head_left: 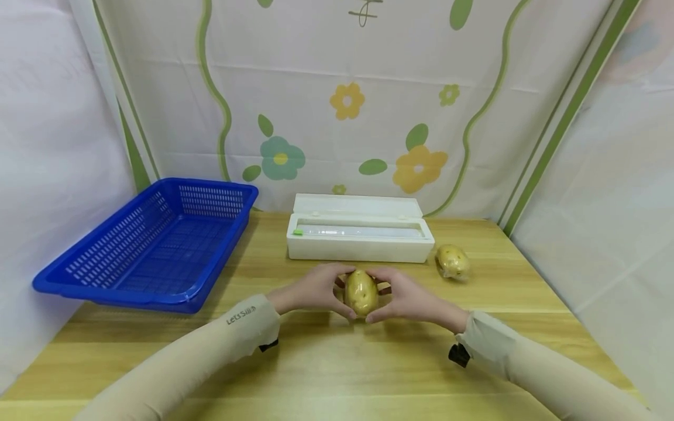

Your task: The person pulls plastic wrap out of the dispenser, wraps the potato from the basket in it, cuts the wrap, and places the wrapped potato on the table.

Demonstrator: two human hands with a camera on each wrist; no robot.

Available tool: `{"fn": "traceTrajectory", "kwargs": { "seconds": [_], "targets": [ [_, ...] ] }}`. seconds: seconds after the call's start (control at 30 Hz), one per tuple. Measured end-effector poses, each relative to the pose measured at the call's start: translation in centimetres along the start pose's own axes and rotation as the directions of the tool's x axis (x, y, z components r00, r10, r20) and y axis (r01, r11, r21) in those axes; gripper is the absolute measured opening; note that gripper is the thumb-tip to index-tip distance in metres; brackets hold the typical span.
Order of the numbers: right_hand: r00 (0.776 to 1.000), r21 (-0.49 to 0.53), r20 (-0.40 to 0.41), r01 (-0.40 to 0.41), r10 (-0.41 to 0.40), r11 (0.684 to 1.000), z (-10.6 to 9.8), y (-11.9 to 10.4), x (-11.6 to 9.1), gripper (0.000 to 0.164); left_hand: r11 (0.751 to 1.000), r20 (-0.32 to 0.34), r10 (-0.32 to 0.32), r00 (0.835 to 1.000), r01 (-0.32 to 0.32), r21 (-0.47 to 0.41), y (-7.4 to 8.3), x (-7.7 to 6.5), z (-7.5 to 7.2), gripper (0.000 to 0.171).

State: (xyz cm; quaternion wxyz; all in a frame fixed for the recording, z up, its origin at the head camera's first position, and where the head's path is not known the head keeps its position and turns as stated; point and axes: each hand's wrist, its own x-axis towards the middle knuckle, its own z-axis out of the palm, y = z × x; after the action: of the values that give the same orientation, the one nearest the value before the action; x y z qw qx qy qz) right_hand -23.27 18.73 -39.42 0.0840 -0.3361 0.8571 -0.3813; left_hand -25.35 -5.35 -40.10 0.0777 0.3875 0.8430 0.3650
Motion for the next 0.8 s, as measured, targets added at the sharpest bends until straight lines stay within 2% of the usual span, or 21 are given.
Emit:
{"fn": "traceTrajectory", "kwargs": {
  "seconds": [0.13, 0.27, 0.47, 0.67, 0.77, 0.8],
  "targets": [
    [1.000, -0.095, -0.006, 0.003, -0.003, 0.995, 0.2, -0.3, 0.8, 0.081, 1.000, 0.032, -0.008, 0.999, 0.007, 0.020, -0.2, 0.6, 0.1, 0.079],
    [1.000, -0.069, 0.004, -0.013, 0.013, 0.998, 0.1, -0.4, 1.5, 0.074, 0.999, 0.040, -0.025, 0.999, 0.024, 0.032, -0.8, 1.1, 0.1, 0.080],
    [0.999, -0.090, 0.010, -0.043, 0.044, 0.995, -0.1, -0.6, 2.0, 0.077, 0.999, 0.065, -0.031, 0.997, 0.029, 0.028, -1.4, 1.1, -0.2, 0.087],
    [0.999, -0.119, -0.003, -0.050, 0.050, 0.992, -0.3, -0.6, 2.1, 0.077, 1.000, 0.082, -0.025, 0.996, 0.025, 0.003, -1.3, 0.9, -0.2, 0.078],
    [0.997, -0.157, 0.033, -0.057, 0.063, 0.986, -0.6, -0.7, 1.8, 0.087, 1.000, 0.102, -0.017, 0.995, 0.018, -0.013, -1.2, 0.7, 0.0, 0.071],
    [0.997, -0.170, 0.040, -0.058, 0.065, 0.984, -0.7, -0.7, 1.8, 0.092, 1.000, 0.097, -0.019, 0.995, 0.020, -0.002, -1.1, 0.5, 0.1, 0.074]
  ]
}}
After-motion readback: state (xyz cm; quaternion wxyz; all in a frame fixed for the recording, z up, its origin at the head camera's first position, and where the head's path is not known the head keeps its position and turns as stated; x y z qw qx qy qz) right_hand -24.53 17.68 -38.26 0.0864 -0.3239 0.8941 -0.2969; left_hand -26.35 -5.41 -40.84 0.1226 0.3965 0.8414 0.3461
